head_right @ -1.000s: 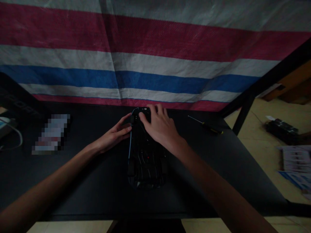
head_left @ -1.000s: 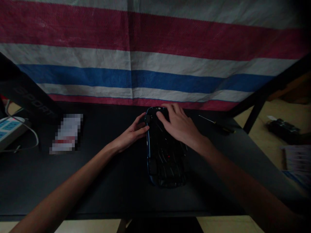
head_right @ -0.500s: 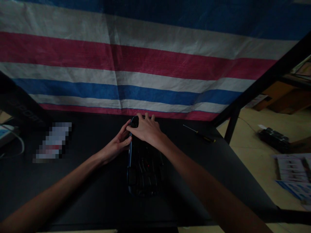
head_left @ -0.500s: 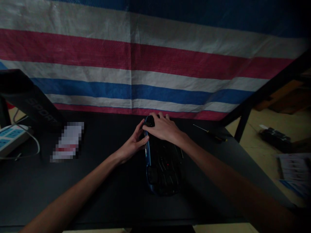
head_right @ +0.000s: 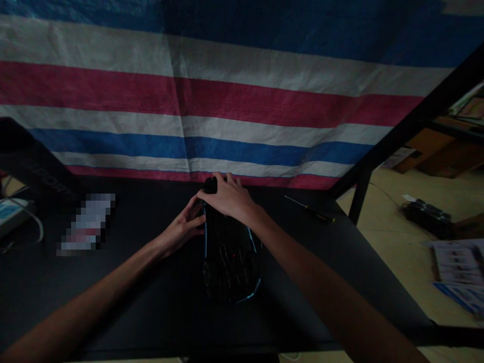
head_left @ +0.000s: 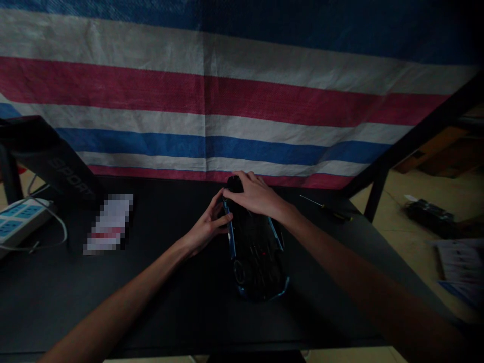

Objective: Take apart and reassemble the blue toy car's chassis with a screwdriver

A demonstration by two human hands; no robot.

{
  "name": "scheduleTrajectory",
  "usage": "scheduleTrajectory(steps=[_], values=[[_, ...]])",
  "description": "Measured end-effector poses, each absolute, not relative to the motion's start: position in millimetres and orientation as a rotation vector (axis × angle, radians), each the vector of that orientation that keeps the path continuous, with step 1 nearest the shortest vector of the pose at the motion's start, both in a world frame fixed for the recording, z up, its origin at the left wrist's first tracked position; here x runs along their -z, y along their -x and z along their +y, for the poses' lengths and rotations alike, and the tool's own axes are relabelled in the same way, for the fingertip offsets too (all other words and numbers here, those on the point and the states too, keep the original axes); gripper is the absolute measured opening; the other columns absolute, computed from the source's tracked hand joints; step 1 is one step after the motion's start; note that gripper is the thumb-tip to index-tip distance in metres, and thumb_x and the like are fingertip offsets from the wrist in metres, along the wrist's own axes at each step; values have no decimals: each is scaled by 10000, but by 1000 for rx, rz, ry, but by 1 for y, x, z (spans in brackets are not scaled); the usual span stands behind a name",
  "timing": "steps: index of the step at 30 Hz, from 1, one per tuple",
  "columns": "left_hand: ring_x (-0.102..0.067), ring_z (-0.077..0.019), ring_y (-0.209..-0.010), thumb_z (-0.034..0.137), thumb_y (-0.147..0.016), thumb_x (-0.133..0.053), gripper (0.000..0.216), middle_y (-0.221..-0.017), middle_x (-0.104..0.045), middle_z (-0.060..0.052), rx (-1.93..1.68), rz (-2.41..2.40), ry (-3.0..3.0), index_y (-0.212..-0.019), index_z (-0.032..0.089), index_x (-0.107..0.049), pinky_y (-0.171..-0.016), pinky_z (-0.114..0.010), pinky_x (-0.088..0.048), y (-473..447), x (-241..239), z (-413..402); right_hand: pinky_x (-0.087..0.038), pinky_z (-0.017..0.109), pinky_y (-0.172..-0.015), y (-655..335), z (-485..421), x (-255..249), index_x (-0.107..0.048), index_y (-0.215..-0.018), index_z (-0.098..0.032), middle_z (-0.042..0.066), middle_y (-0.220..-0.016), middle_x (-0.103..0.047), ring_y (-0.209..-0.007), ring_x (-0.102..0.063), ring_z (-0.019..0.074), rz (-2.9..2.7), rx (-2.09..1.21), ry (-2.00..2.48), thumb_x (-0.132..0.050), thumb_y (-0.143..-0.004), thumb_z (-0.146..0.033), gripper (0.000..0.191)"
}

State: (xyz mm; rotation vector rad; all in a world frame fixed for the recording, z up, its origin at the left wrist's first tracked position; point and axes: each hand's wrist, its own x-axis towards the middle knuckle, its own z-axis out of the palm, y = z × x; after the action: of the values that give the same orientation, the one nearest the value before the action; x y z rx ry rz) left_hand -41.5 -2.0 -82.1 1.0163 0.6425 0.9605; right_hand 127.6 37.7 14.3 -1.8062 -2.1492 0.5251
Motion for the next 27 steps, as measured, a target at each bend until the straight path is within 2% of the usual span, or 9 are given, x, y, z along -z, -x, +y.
scheduleTrajectory(steps=[6,10,12,14,16,18,21,24,27], values=[[-447,-373,-1454,267,-858,-810,931,-1695,-333,-91,-976,661,-999,-1621,420,-298,-1098,-557,-503,42,86,-1,-390,642,-1164,-123,-10,-9,-281,-1649,-130,207,-1696,-307,-1518,-346,444,-2226,-407,1775,-469,-925,-715,949],[-472,-356,-1434,259,-848,-813,926,-1645,-407,-102,-974,672,-986,-1617,390,-315,-1103,-537,-507,41,82,-2,-429,660,-1133,-126,-39,-5,-210,-1676,-105,198,-1753,-160,-1574,-237,466,-2326,-383,1843,-491,-962,-548,886],[-492,-356,-1412,271,-856,-812,928,-1619,-434,-110,-954,706,-1001,-1622,387,-302,-1074,-532,-527,40,78,-3,-490,654,-1067,-132,-42,-8,-238,-1672,-109,200,-1731,-240,-1498,-397,474,-2325,-347,1870,-463,-985,-499,821],[-501,-362,-1398,294,-864,-810,933,-1600,-449,-119,-944,738,-1024,-1629,383,-284,-1037,-522,-549,39,75,-2,-525,627,-1020,-143,-39,-16,-328,-1648,-126,203,-1648,-423,-1336,-592,449,-2319,-313,1833,-471,-991,-490,765],[-498,-365,-1398,313,-875,-804,924,-1601,-445,-118,-947,751,-1044,-1630,387,-277,-1005,-506,-565,39,76,-1,-546,573,-990,-159,-35,-25,-459,-1589,-161,184,-1465,-638,-1205,-687,408,-2292,-331,1764,-508,-985,-507,698],[-492,-363,-1405,325,-892,-791,901,-1616,-427,-111,-943,752,-1058,-1628,398,-276,-981,-491,-574,39,78,1,-578,491,-909,-177,-33,-34,-562,-1516,-189,160,-1276,-756,-1059,-751,354,-2227,-427,1733,-519,-989,-502,615],[-496,-356,-1404,324,-910,-774,883,-1638,-399,-102,-935,748,-1059,-1628,409,-266,-965,-481,-579,40,81,2,-582,385,-779,-207,-32,-39,-695,-1347,-206,121,-1154,-797,-891,-773,278,-2131,-551,1687,-492,-1003,-465,476],[-524,-347,-1376,319,-913,-771,891,-1616,-429,-104,-923,750,-1049,-1633,405,-254,-965,-475,-576,40,80,2,-573,368,-747,-242,-29,-32,-761,-1184,-218,92,-1022,-804,-882,-758,274,-2022,-610,1721,-509,-987,-485,417],[-535,-343,-1362,313,-908,-774,883,-1590,-466,-99,-920,772,-1055,-1628,410,-271,-956,-460,-575,41,75,2,-595,355,-642,-277,-28,-13,-758,-1192,-231,79,-988,-801,-861,-759,286,-1749,-1062,1756,-596,-933,-565,452]])
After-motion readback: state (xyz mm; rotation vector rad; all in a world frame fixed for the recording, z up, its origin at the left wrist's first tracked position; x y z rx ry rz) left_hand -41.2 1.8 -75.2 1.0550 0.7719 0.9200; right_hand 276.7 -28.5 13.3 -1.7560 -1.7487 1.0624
